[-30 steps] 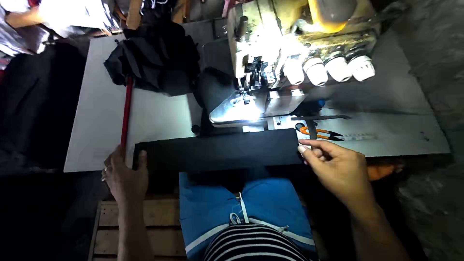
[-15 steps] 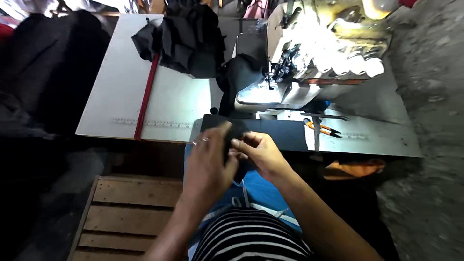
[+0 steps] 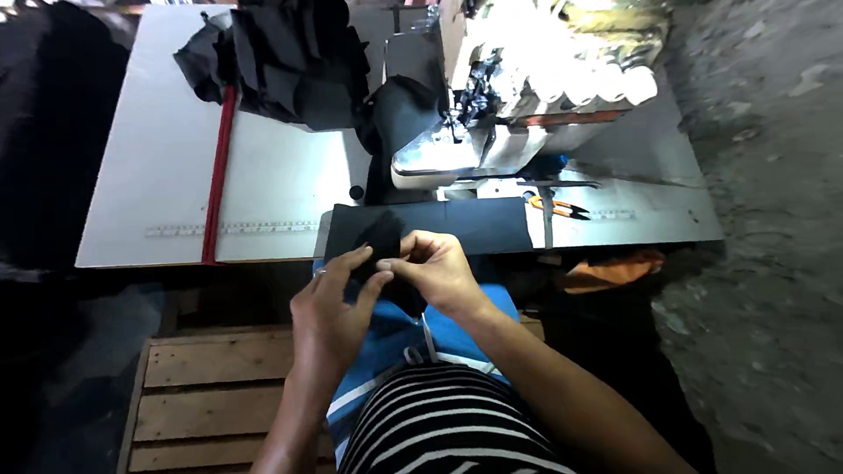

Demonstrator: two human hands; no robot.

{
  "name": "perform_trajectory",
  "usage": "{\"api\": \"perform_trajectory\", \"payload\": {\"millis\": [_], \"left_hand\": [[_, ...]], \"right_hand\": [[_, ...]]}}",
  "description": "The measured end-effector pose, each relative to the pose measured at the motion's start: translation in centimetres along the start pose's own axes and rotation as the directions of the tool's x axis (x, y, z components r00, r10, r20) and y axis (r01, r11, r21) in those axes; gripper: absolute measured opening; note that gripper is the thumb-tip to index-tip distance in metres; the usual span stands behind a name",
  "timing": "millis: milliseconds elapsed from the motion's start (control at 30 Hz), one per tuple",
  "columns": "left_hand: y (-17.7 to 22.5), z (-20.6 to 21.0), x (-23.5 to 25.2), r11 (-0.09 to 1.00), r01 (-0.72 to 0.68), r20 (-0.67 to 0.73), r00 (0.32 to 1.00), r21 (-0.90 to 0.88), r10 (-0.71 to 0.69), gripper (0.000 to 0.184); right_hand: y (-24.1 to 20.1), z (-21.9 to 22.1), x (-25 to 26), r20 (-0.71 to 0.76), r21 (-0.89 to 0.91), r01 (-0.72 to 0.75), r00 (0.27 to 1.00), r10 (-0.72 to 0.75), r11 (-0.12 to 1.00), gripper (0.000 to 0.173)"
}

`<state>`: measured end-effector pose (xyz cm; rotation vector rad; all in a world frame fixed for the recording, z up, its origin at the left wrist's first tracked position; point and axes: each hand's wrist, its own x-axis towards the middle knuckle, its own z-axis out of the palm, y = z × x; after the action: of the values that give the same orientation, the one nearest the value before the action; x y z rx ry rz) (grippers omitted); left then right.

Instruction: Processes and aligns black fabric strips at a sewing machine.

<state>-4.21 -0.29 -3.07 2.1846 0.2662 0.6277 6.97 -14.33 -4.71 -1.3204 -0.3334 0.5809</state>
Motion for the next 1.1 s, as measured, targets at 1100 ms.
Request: {"api": "perform_trajectory", "payload": {"millis": [1100], "left_hand": [[11.9,9.2,5.6,0.858,-0.464,0.258,0.821,-0.222,0.51,0.007]], "right_hand": [[-7.3,-17.6,-2.2,0.308,-0.811,0.457,0.864,-0.398,0.365,0.035]]}}
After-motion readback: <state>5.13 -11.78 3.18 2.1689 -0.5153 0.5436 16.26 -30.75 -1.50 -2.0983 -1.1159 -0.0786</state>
